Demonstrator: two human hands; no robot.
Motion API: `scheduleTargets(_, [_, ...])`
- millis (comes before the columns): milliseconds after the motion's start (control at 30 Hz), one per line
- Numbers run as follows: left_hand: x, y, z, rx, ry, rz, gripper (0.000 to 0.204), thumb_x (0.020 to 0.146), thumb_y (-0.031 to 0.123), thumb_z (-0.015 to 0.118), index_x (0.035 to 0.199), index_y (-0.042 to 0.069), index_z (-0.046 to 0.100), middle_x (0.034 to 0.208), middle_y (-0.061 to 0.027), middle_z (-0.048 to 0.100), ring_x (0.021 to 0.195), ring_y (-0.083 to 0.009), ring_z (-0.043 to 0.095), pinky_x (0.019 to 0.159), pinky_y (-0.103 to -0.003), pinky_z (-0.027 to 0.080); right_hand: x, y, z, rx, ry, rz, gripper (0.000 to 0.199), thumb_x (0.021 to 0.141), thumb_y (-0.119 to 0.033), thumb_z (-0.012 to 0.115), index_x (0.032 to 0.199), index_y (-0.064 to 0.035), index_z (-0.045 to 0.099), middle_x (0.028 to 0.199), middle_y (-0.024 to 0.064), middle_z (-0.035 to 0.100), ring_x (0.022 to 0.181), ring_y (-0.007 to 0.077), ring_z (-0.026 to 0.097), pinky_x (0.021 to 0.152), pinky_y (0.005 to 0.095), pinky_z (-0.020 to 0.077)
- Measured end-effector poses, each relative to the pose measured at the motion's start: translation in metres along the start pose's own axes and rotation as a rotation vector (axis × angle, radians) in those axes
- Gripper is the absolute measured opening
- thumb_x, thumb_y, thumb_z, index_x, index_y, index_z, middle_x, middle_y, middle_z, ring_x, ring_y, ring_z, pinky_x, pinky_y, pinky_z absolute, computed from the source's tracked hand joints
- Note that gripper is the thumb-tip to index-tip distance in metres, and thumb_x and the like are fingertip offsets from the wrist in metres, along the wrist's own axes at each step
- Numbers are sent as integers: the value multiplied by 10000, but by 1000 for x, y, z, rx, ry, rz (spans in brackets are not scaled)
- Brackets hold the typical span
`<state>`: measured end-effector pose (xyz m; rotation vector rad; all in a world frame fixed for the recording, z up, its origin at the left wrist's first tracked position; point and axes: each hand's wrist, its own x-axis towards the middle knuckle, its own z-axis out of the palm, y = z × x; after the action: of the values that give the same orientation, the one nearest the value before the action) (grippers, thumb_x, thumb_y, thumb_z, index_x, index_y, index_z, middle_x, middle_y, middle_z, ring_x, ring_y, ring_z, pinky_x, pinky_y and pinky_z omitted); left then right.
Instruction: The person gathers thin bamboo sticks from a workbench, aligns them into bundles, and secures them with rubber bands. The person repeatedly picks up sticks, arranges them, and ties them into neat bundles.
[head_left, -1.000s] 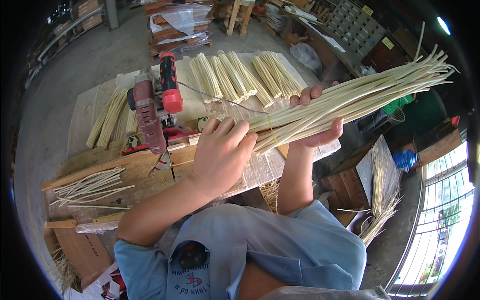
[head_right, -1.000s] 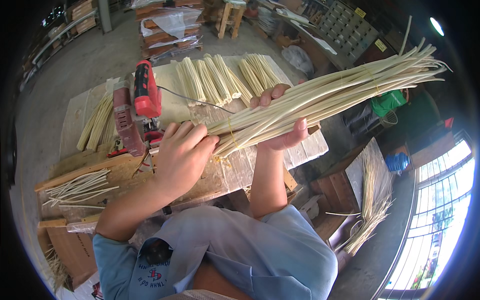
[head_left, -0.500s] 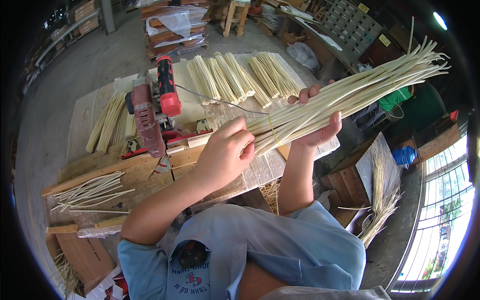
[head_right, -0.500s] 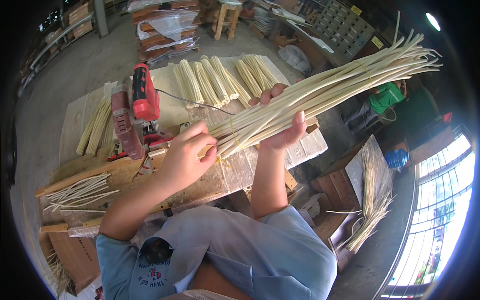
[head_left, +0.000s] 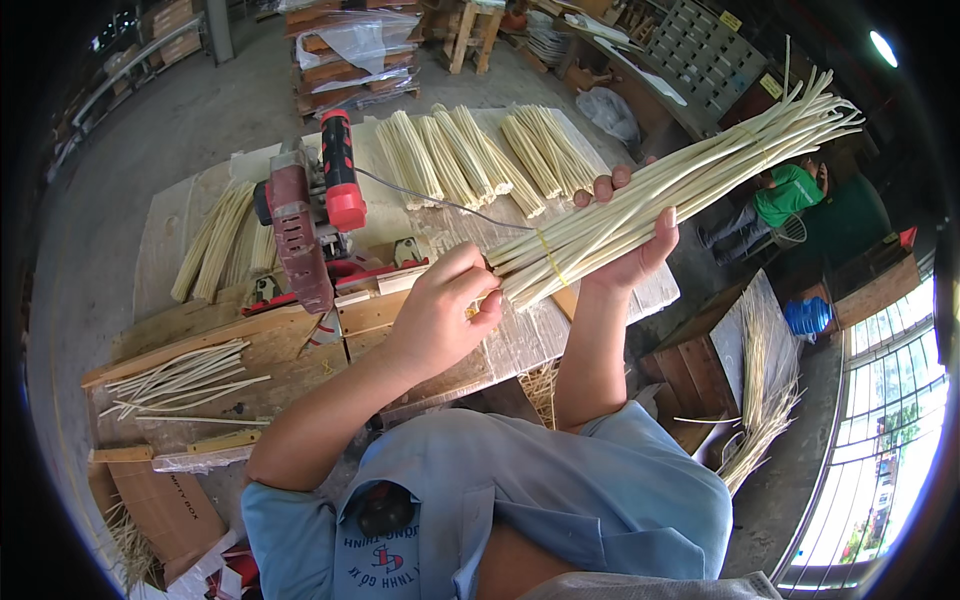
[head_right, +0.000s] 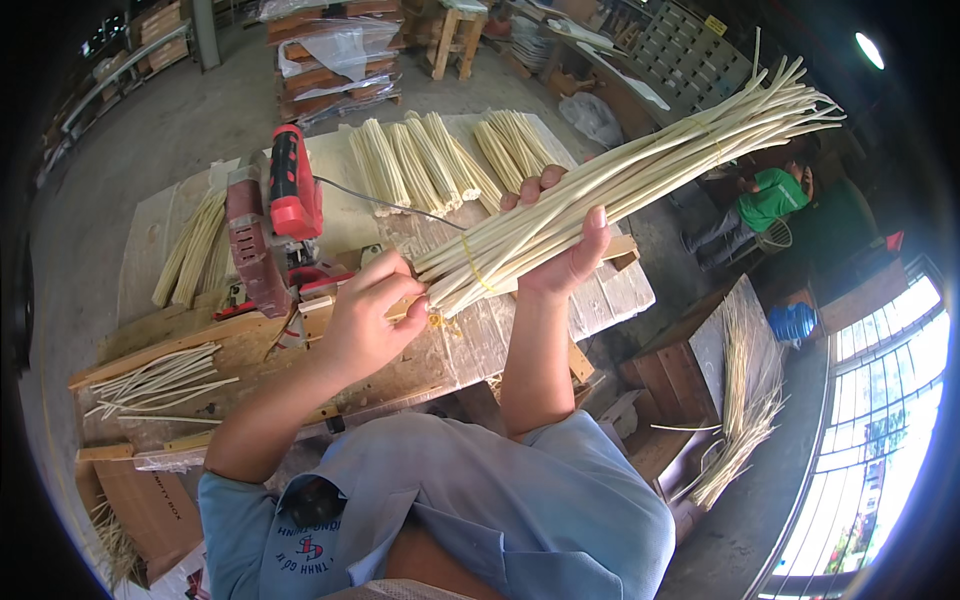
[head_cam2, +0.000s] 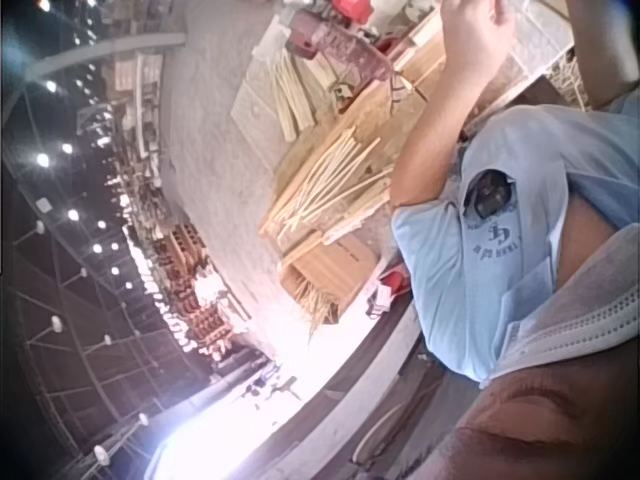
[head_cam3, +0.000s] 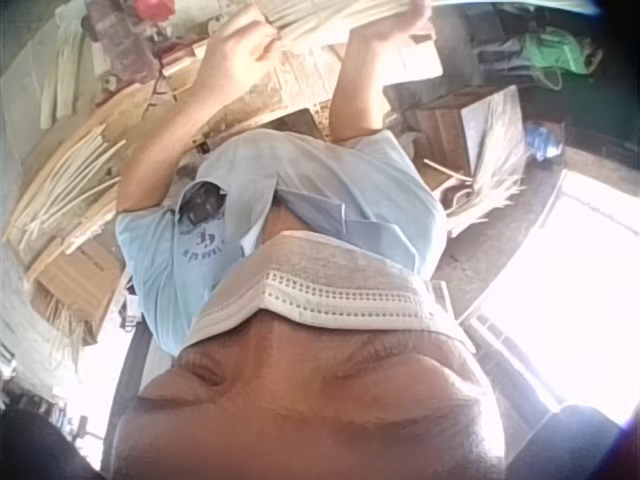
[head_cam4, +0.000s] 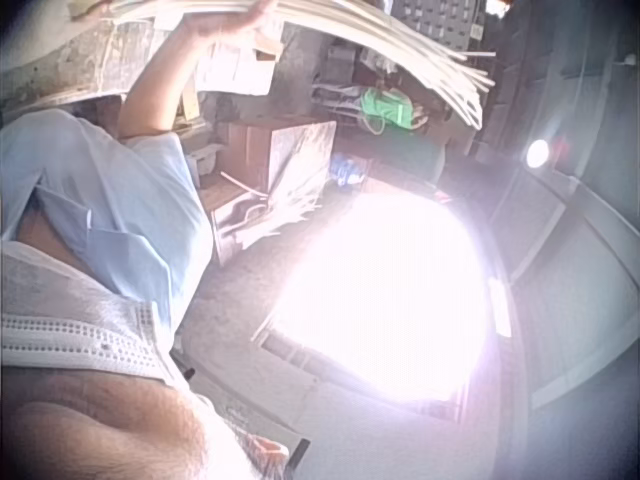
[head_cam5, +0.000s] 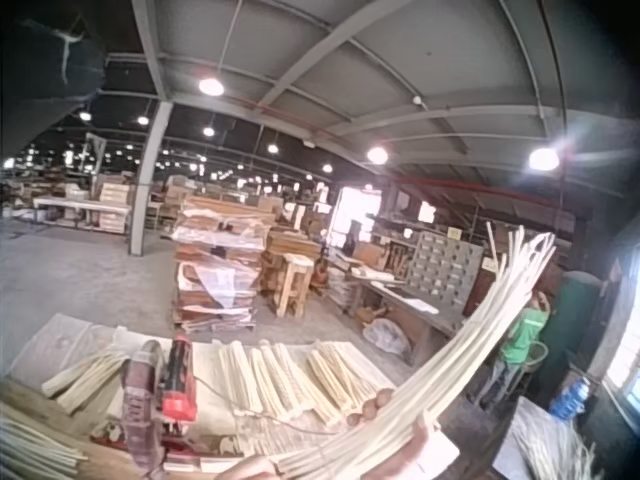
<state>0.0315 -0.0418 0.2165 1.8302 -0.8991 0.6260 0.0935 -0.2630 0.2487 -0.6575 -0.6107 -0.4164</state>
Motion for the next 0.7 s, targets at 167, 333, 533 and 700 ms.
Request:
scheduleTargets(167, [-11,7,-4,98,136,70,293,766,27,803,987,-2,614,914,-114,542,793,-293,596,669,-389,500,-2,1,-4,-74,-23,-21,608,935,-453,601,1457,-198,420,1085,112,560,937,246,592,808,468,523])
scheduleTargets(333, [-10,19,4,210,96,71,353,739,79,854,990,15,615,913,-94,534,784,-264,591,649,-365,506,-7,7,12,-155,-45,-71,645,922,-388,653,1462,-165,380,1073,134,556,926,265,604,790,472,547])
scheduleTargets(533, [-8,23,16,175,148,18,243,772,13,813,897,6,605,875,-109,547,759,-288,574,639,-402,471,-11,4,17,-105,-62,-47,636,922,-334,670,1456,-139,384,1078,144,559,914,277,608,771,478,557])
scheduleTargets(700, [-11,24,16,83,159,-1,212,796,-31,775,879,-8,581,870,-123,540,757,-308,567,656,-404,457,-11,-2,22,-98,-18,-20,615,929,-350,668,1448,-150,404,1082,143,564,926,272,608,776,471,555])
